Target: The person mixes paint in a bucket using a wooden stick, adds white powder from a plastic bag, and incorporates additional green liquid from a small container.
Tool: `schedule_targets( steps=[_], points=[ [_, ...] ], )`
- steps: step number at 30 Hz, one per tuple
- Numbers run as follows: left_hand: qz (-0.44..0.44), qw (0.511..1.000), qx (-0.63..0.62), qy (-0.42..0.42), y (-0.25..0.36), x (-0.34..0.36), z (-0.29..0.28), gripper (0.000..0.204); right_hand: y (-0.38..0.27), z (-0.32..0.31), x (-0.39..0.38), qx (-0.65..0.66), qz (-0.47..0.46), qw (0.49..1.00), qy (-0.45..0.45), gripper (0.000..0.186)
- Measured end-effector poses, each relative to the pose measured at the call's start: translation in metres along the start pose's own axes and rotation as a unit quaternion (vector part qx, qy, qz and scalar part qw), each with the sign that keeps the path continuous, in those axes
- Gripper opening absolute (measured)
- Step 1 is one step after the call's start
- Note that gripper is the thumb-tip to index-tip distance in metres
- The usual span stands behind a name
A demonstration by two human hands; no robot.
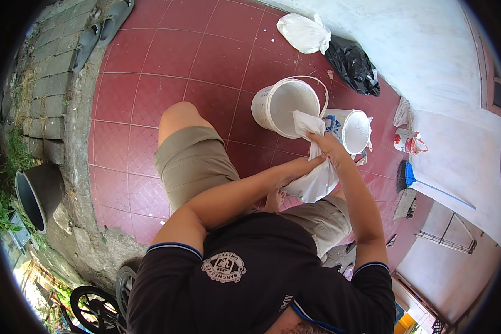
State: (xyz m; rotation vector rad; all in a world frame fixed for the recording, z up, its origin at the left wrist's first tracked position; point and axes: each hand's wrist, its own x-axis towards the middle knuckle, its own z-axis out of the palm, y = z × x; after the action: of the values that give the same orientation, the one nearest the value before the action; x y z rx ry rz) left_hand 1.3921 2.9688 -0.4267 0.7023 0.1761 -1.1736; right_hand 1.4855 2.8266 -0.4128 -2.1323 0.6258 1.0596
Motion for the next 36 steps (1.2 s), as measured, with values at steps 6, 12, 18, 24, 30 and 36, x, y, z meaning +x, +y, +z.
schedule_targets(
  steps=[6, 12, 18, 24, 30, 36],
  points=[
    [0.026, 1.000, 0.007, 0.006, 0.001, -0.004, 0.005, 0.064, -0.013, -0.006, -0.015, 0.109, -0.023, 0.989, -0.093, 0.040],
    [0.017, 1.000, 0.014, -0.005, 0.004, -0.011, 0.009, 0.067, -0.021, -0.010, -0.008, 0.111, -0.061, 0.987, -0.101, 0.041],
    [0.031, 0.999, 0.031, -0.005, 0.001, -0.007, 0.008, 0.067, -0.022, -0.009, 0.019, 0.036, -0.066, 0.994, -0.076, 0.042],
    [0.036, 0.999, 0.023, 0.011, 0.006, -0.011, 0.013, 0.064, -0.021, 0.000, 0.025, -0.008, -0.113, 0.994, -0.010, 0.042],
    [0.047, 0.999, 0.005, 0.010, 0.001, -0.006, 0.011, 0.062, -0.016, 0.002, 0.033, -0.097, -0.116, 0.987, 0.051, 0.041],
    [0.033, 0.999, 0.020, 0.005, 0.002, -0.005, 0.009, 0.060, -0.001, 0.002, 0.048, -0.116, -0.161, 0.975, 0.100, 0.047]
  ],
)
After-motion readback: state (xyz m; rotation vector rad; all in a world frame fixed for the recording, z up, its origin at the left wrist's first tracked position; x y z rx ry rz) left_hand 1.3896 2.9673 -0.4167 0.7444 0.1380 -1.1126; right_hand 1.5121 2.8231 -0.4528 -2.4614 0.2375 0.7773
